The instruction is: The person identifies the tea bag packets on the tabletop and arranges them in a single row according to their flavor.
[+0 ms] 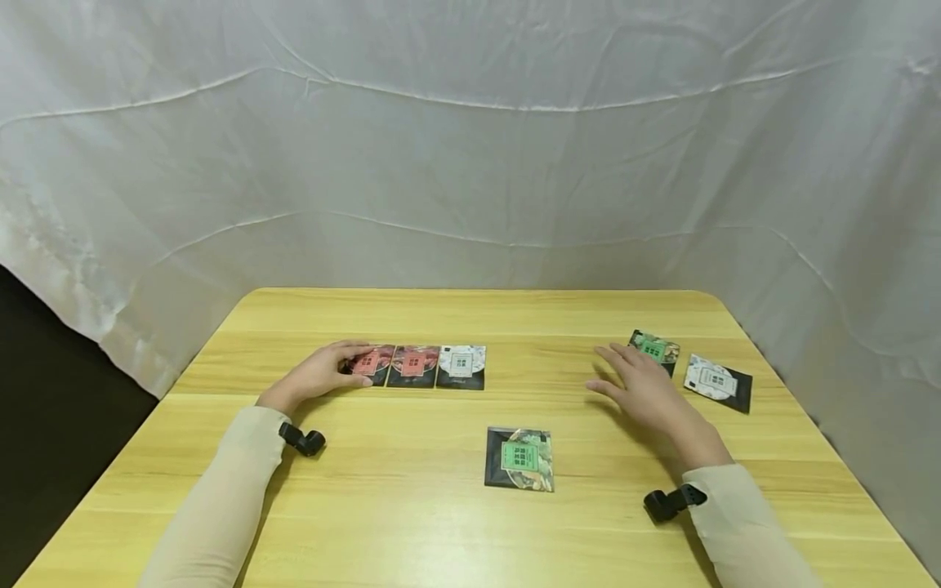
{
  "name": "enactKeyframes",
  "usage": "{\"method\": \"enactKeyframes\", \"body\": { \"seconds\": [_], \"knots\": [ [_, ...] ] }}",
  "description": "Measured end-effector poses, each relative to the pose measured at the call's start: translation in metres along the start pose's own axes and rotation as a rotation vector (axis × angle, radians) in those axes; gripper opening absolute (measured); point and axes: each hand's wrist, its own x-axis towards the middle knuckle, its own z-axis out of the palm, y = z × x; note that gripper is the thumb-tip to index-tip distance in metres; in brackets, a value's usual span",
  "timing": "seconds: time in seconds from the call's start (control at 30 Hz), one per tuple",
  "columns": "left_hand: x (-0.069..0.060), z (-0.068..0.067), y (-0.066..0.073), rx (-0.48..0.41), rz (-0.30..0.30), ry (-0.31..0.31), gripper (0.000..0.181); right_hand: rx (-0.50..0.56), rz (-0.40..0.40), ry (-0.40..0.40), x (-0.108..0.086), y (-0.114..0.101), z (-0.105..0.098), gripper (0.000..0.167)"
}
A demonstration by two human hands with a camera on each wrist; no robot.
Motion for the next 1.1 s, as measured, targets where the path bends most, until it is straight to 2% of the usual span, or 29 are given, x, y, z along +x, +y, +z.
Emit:
{"method": "enactKeyframes", "body": {
  "seconds": [0.23,0.47,0.73,0.9,1.1],
  "knots": [
    [0.000,0.000,0.001,-0.001,0.001,0.004,0.079,-0.006,0.049,0.001,-0.007,0.021,-0.010,0.078],
    [0.001,0.001,0.000,0.000,0.002,0.008,0.081,0.065,0.095,-0.026,-0.014,0.040,-0.021,0.082],
    [0.001,0.000,0.001,0.006,0.001,0.009,0.079,0.099,0.114,-0.002,-0.024,0.063,-0.033,0.082],
    [0.000,0.000,0.000,0.009,0.000,0.012,0.081,0.148,0.116,0.025,-0.028,0.079,-0.035,0.082],
    [-0.002,0.000,-0.002,0.003,0.003,0.017,0.082,0.177,0.166,-0.003,-0.035,0.097,-0.035,0.085]
  ]
}}
